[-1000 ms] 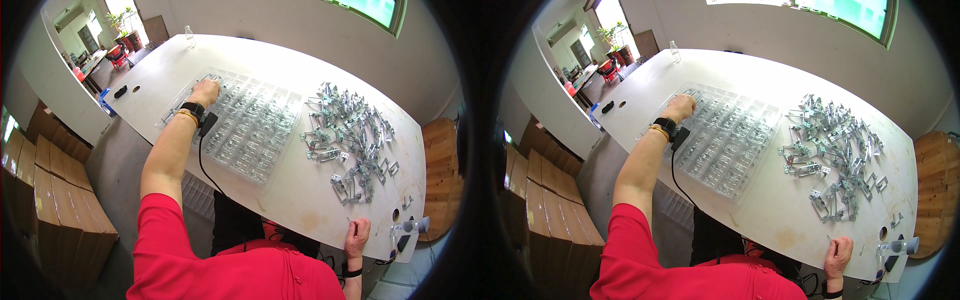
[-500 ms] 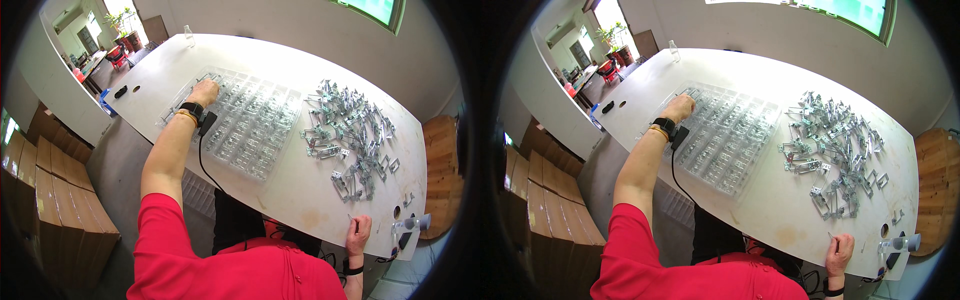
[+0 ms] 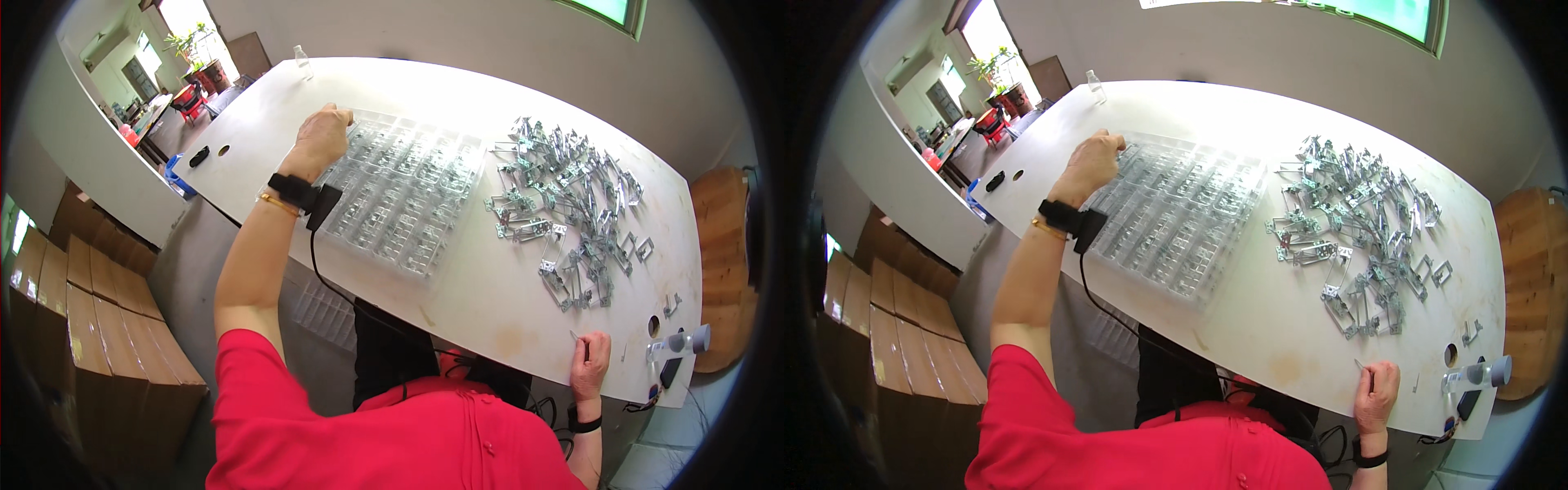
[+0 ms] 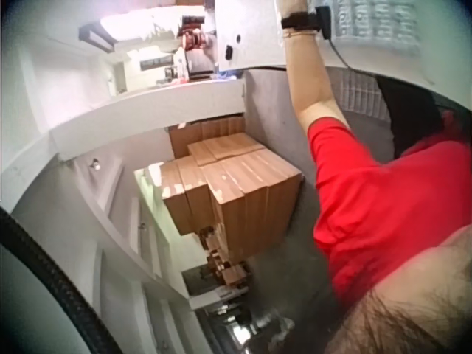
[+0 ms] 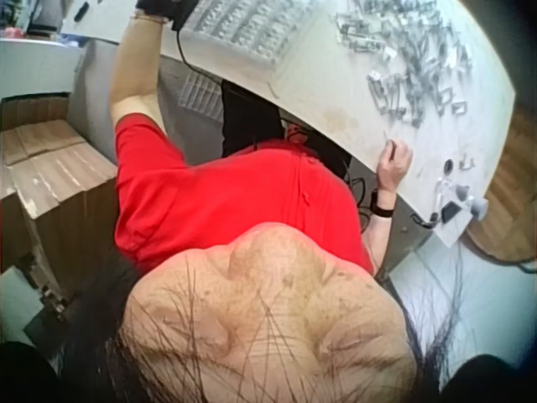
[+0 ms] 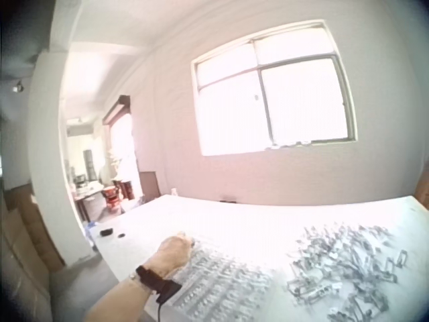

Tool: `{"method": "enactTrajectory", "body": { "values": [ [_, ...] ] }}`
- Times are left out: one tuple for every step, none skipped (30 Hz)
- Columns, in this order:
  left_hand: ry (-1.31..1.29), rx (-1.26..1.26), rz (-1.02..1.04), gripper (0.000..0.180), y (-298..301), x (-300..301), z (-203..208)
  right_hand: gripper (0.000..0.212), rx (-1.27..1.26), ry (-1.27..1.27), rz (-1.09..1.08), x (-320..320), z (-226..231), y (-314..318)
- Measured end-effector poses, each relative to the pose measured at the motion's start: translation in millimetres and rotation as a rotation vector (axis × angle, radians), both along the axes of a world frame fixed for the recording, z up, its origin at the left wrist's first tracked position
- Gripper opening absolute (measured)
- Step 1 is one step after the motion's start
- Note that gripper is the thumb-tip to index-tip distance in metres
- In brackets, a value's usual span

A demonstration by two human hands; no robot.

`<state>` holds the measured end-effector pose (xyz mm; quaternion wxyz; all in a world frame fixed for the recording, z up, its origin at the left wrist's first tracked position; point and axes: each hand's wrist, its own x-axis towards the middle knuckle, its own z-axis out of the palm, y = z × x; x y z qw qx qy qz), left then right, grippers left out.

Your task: Assembling small metal bracket components by inserting metal pins into pre-drilled holes.

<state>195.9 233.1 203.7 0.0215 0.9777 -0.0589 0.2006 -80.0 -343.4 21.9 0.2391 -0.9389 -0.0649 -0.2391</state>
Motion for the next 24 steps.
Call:
{"method": "enactTrajectory", "body": {
  "values": [
    [-0.043, -0.034, -0.047, 0.026, -10, -10, 10, 0.01, -0.001, 0.002, 0.0, -1, 0, 0],
    [-0.078, -0.075, -0.104, 0.024, -25, -20, 17, 0.011, 0.007, 0.003, -0.004, -2, 0, 0],
    [-0.133, -0.152, -0.185, 0.02, -40, -31, 25, 0.012, 0.016, 0.003, -0.01, -2, 0, 0],
    [-0.186, -0.234, -0.265, 0.016, -56, -46, 34, 0.012, 0.021, 0.002, -0.016, -2, 1, -1],
    [-0.24, -0.318, -0.34, 0.012, -71, -63, 43, 0.012, 0.021, -0.002, -0.005, -1, 1, 0],
    [-0.243, -0.385, -0.397, 0.01, -88, -80, 51, 0.012, 0.019, -0.009, 0.004, 0, 3, 1],
    [-0.244, -0.454, -0.461, 0.008, -108, -97, 58, 0.012, 0.016, -0.016, 0.006, 0, 3, 1],
    [-0.243, -0.521, -0.525, 0.008, -127, -111, 63, 0.012, 0.011, -0.017, -0.001, 0, 2, 0],
    [-0.258, -0.52, -0.591, 0.009, -142, -127, 69, 0.012, 0.009, -0.02, -0.001, 1, 1, 0],
    [-0.272, -0.527, -0.661, 0.011, -156, -140, 71, 0.012, 0.001, -0.023, -0.006, 1, 2, 0],
    [-0.285, -0.535, -0.735, 0.012, -170, -151, 72, 0.012, -0.006, -0.026, -0.016, -1, 1, -2],
    [-0.309, -0.541, -0.809, 0.015, -185, -161, 73, 0.012, -0.014, -0.029, -0.026, -2, 0, -4],
    [-0.334, -0.54, -0.873, 0.018, -198, -171, 75, 0.012, -0.015, -0.031, -0.025, -2, -1, -4],
    [-0.338, -0.599, -0.932, 0.019, -212, -182, 76, 0.012, -0.023, -0.04, -0.031, -1, 0, -3],
    [-0.349, -0.652, -1.001, 0.021, -222, -186, 77, 0.012, -0.025, -0.042, -0.036, -1, -1, -2],
    [-0.363, -0.697, -1.064, 0.022, -230, -193, 78, 0.012, -0.028, -0.046, -0.032, 2, -1, 0],
    [-0.384, -0.743, -1.141, 0.023, -237, -194, 77, 0.012, -0.036, -0.045, -0.035, 2, -1, 0],
    [-0.374, -0.801, -1.206, 0.024, -242, -196, 76, 0.012, -0.05, -0.041, -0.043, 2, 0, 2],
    [-0.366, -0.857, -1.268, 0.024, -246, -200, 76, 0.012, -0.055, -0.046, -0.041, 2, 0, 3],
    [-0.325, -0.927, -1.328, 0.024, -251, -203, 77, 0.013, -0.062, -0.053, -0.047, 2, 0, 2],
    [-0.287, -1.006, -1.379, 0.023, -254, -207, 77, 0.013, -0.068, -0.059, -0.052, 2, 0, 2],
    [-0.248, -1.083, -1.43, 0.021, -258, -212, 78, 0.013, -0.077, -0.055, -0.058, 0, -1, 2],
    [-0.217, -1.167, -1.467, 0.019, -260, -219, 80, 0.013, -0.086, -0.055, -0.05, 2, -1, 2],
    [-0.183, -1.251, -1.504, 0.016, -261, -225, 82, 0.013, -0.095, -0.054, -0.044, 3, -2, 3]
  ]
}}
